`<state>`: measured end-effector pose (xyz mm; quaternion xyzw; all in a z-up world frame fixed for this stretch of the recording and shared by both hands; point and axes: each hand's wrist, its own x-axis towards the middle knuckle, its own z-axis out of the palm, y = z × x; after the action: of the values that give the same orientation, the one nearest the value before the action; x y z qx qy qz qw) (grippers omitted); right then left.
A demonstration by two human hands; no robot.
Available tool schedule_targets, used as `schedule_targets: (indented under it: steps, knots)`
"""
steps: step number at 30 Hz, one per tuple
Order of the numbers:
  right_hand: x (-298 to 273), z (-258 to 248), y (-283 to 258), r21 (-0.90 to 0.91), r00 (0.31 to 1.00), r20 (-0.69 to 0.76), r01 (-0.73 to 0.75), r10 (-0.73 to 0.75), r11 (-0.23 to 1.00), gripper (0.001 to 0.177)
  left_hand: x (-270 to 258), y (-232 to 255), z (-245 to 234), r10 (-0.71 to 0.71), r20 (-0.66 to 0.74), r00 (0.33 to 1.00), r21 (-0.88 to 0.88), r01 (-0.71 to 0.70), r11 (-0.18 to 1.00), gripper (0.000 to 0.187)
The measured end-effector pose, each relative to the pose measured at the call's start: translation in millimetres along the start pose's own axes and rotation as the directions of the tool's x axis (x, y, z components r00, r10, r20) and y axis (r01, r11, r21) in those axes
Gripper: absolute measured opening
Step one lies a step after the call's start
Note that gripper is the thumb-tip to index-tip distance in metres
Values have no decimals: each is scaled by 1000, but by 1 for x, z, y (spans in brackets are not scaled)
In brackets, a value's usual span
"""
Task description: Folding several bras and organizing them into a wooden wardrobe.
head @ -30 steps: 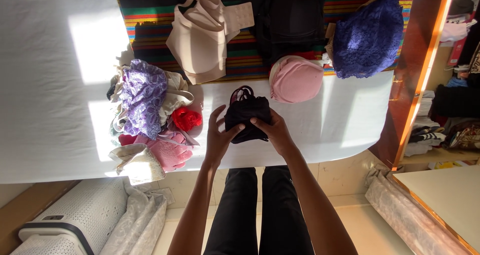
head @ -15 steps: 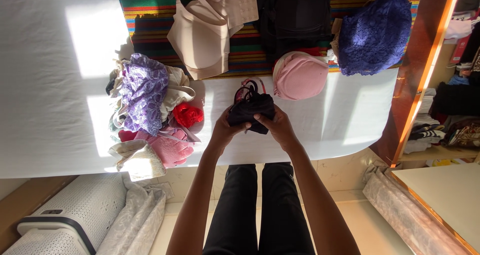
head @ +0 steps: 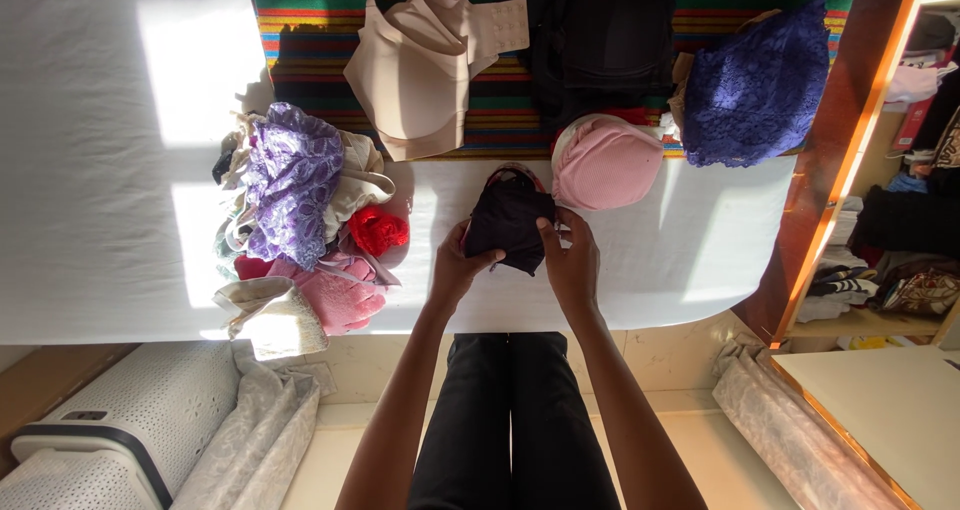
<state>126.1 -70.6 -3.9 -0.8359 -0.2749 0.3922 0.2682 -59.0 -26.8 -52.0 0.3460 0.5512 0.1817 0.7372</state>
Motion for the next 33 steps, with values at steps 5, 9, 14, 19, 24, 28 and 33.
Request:
schedule_targets:
  steps: [5,9,14,19,24,28,33]
  knots:
    - [1,7,11,100,996,9,-86,86,991,46,-8,2,9,-45,-43,998,-78,42,996,68]
    - [-5,-1,9,172,968,88,-245,233,954,43,-14,10,12,-95,-63,993,-35,93,995,64]
    - [4,4,34,257,990,120,-99,70,961,42,-15,3,17,-78,-51,996,-7,78,997,64]
    - [14,-2,38,186,988,97,-141,124,972,41,-20,3,42,114,-209,971,158,-82,984,74]
    - [18,-12,39,187,985,145,-120,93,975,40,-25,-5,54,342,-420,841,643,10,766,78]
    - [24,-22,59,277,977,208,-100,41,956,38,-20,-18,40,250,-405,879,421,-63,905,78]
    - [21,-37,65,249,980,153,-165,129,954,28,-26,-6,36,63,-448,892,135,-2,991,52]
